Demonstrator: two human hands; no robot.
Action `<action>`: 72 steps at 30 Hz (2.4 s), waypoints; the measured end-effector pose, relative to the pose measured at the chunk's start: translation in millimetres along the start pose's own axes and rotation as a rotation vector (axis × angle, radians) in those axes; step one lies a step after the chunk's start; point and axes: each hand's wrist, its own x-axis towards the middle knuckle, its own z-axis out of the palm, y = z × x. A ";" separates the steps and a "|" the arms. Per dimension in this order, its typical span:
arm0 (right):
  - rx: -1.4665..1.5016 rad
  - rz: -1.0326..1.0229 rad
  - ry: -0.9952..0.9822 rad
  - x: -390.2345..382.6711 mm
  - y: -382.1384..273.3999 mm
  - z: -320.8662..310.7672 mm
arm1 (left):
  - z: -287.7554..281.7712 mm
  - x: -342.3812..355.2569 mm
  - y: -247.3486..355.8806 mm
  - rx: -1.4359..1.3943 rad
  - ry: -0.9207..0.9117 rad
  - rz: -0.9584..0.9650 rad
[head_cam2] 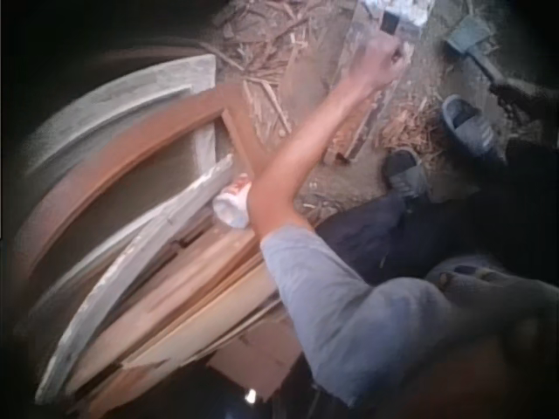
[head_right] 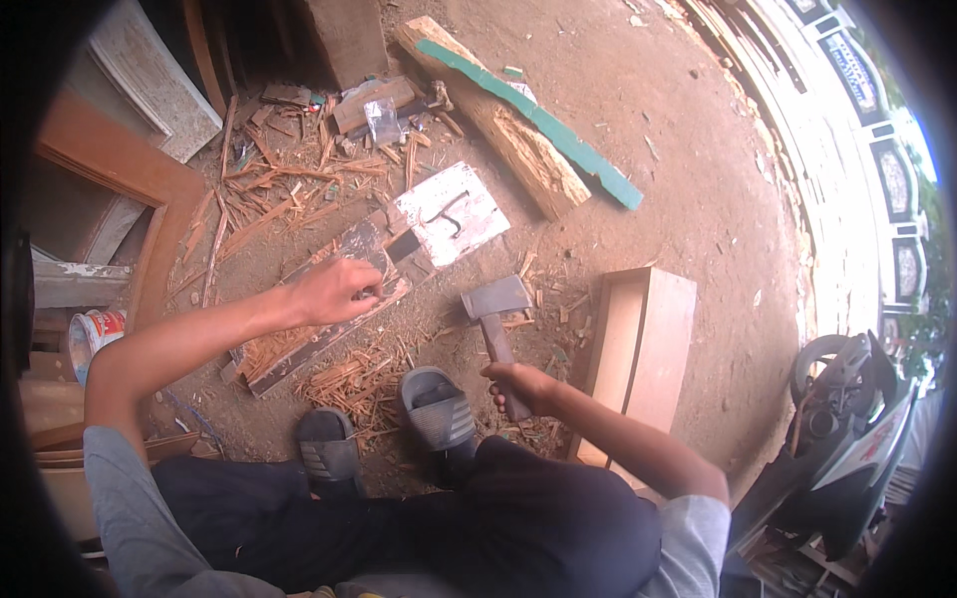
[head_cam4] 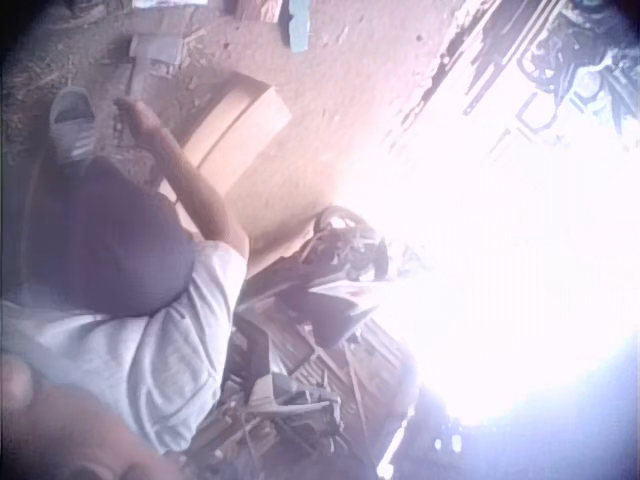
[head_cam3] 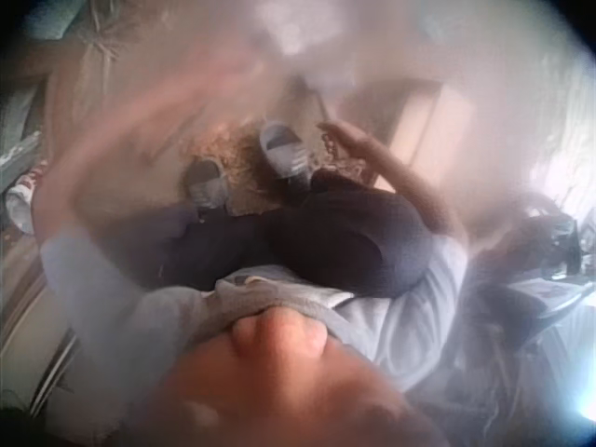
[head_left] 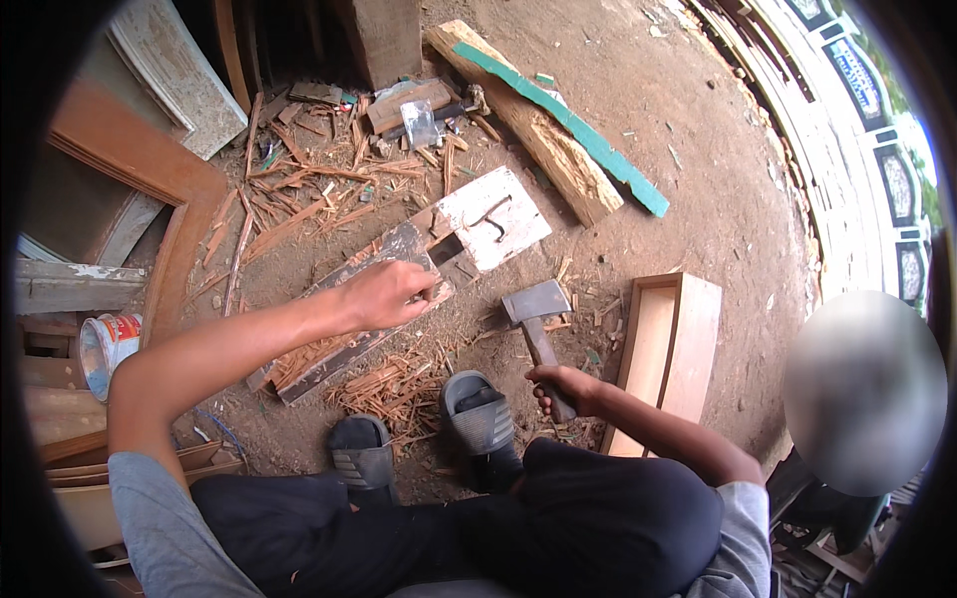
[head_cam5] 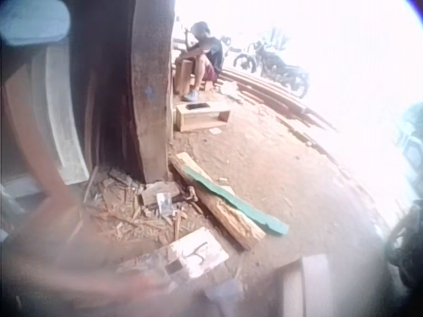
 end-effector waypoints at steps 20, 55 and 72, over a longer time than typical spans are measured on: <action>-1.300 -0.153 0.366 -28.2 -93.2 5.1 | 39.4 -91.4 -25.8 -0.470 0.165 -0.177; -0.669 -0.500 -1.295 -159.8 -43.6 242.7 | 67.9 -59.3 34.8 -0.492 -0.046 -0.291; -1.071 -0.474 1.186 29.5 39.7 -7.2 | 45.5 85.1 18.4 -0.695 0.467 -0.362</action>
